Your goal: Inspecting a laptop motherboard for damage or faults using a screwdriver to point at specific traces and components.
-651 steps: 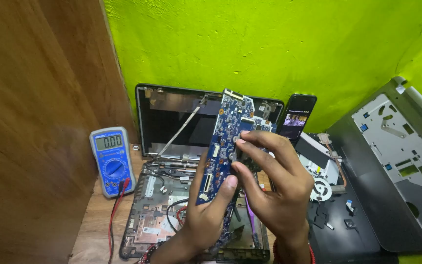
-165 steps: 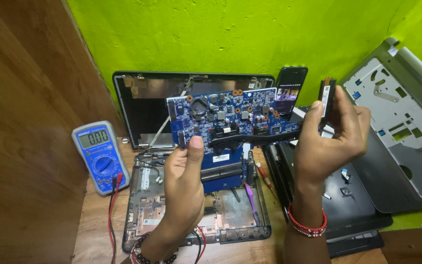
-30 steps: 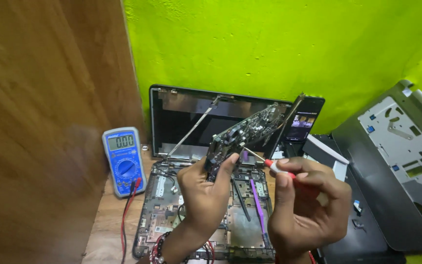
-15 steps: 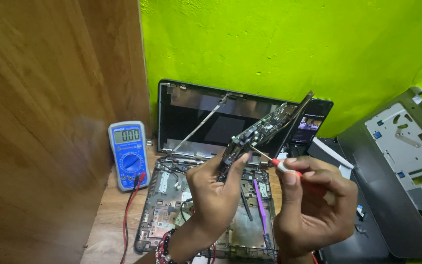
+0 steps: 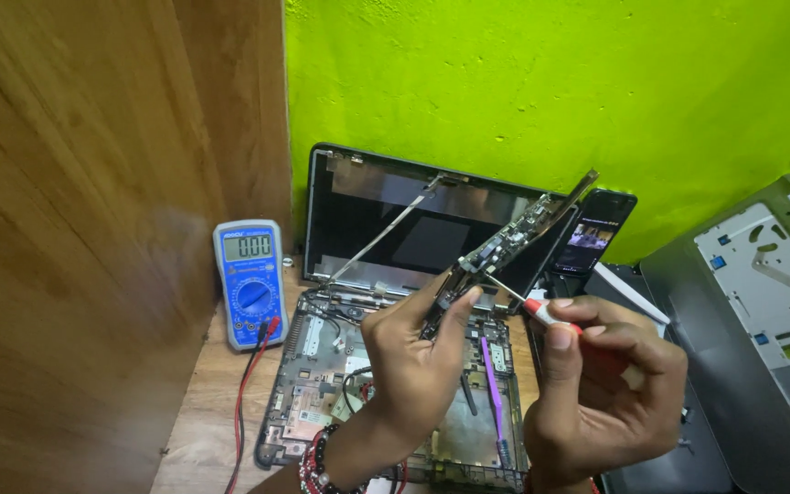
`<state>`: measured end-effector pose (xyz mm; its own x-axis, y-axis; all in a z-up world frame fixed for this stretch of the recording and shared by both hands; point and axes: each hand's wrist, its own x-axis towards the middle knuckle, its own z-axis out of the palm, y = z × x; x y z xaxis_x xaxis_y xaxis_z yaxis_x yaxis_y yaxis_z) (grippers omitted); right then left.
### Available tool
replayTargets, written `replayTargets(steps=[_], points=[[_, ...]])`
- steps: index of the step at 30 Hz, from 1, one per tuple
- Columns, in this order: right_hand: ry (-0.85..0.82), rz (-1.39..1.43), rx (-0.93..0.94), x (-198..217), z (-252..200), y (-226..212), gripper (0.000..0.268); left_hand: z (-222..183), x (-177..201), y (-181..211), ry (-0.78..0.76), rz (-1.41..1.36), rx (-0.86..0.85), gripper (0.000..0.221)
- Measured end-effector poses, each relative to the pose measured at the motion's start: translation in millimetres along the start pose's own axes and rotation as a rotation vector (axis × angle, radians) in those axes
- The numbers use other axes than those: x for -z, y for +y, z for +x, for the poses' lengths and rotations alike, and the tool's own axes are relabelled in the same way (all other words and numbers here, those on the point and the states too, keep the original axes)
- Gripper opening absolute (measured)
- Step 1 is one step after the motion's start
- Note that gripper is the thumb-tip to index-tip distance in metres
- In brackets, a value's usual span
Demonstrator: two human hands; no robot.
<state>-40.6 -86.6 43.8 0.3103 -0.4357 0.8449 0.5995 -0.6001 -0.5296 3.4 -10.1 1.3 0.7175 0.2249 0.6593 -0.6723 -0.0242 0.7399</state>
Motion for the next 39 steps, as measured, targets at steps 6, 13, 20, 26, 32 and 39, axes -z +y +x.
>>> replayTargets(steps=[6, 13, 20, 26, 32, 39], points=[[-0.27, -0.135, -0.043, 9.6, 13.6, -19.2, 0.005, 1.3, 2.1, -2.1, 0.013, -0.032, 0.034, 0.025], [-0.375, -0.132, -0.338, 12.8, 19.7, -12.5, 0.022, 9.5, 6.3, -2.8, 0.048, 0.129, -0.147, 0.041], [-0.392, -0.169, -0.111, 13.5, 19.3, -13.6, 0.018, 4.2, 2.8, -13.4, 0.007, 0.089, -0.124, 0.041], [-0.489, -0.011, 0.047, 14.4, 28.7, -3.5, 0.017, 8.9, 2.7, -9.6, 0.031, 0.079, -0.093, 0.032], [-0.485, -0.086, 0.175, 15.4, 28.9, 3.2, 0.013, 6.8, 1.9, -12.1, 0.02, 0.027, -0.058, 0.021], [-0.357, -0.133, 0.029, 7.1, 21.5, 1.6, 0.009, 8.0, 2.6, -4.2, -0.007, -0.048, 0.042, 0.016]])
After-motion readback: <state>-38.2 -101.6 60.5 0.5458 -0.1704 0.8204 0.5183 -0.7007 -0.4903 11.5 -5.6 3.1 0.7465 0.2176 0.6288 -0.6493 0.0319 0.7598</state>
